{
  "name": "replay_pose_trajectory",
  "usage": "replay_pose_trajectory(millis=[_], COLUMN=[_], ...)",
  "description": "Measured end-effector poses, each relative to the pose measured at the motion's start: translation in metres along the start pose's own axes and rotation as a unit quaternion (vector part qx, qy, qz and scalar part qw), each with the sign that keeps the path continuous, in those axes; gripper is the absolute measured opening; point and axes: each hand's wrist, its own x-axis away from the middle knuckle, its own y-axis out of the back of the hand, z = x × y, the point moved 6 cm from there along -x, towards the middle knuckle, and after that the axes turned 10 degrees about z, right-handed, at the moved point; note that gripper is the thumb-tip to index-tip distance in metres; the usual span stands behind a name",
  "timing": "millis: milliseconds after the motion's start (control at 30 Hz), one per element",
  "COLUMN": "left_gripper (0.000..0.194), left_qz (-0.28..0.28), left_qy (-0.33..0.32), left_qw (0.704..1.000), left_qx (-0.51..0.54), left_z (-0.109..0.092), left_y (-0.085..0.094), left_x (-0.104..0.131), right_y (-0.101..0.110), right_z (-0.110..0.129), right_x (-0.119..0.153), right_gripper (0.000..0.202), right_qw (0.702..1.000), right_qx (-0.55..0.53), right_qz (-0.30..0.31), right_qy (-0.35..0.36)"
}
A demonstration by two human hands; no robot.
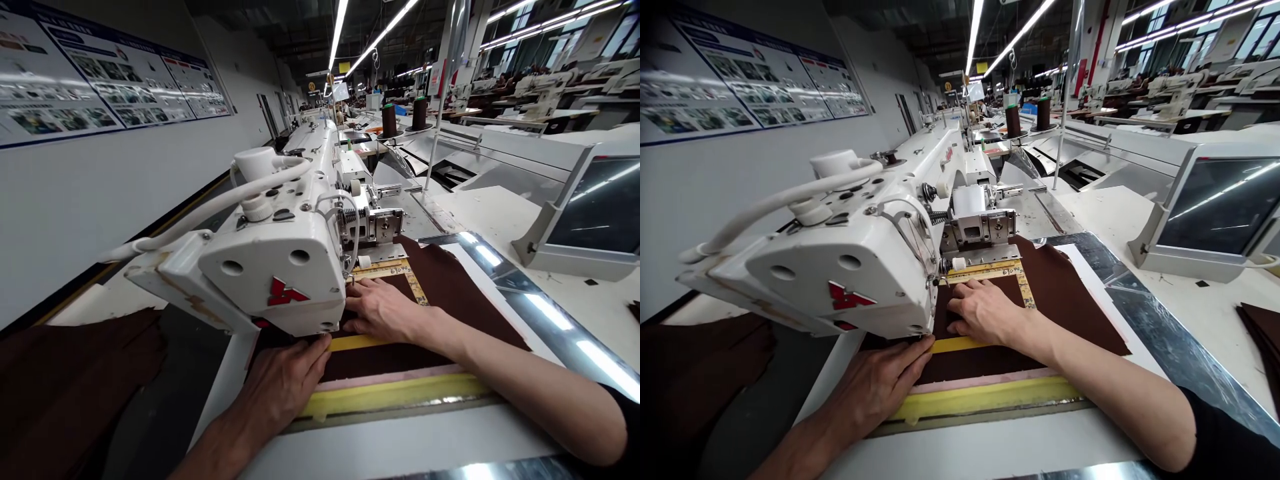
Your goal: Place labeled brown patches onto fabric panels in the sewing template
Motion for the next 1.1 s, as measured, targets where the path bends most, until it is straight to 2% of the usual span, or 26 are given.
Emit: replay_pose_trajectory(millis=[133,333,1100], left_gripper=[0.033,0.027,0.025], left_qz=[-0.017,-0.033,-0.016], left_qy=[-0.002,0.006,0.012], left_qw=[0.998,0.987,0.985], left_qx=[0.056,0.155,0.174], left_z=[0.005,0.012,0.011], left_y=[0.001,0.009,0.011], left_x=[0.003,0.005,0.008], right_y=[-0.009,-0.008,-0.01], right_z=[-0.001,-0.002,-0.002], right_x=[0.001,0.001,-0.001], right_gripper=[0.03,0.036,0.036], right_qw=[1.0,1.0,1.0], right_qx=[0.004,0.007,0.001], right_qz=[-0.011,-0.013,-0.013], right_qy=[0.008,0.011,0.014])
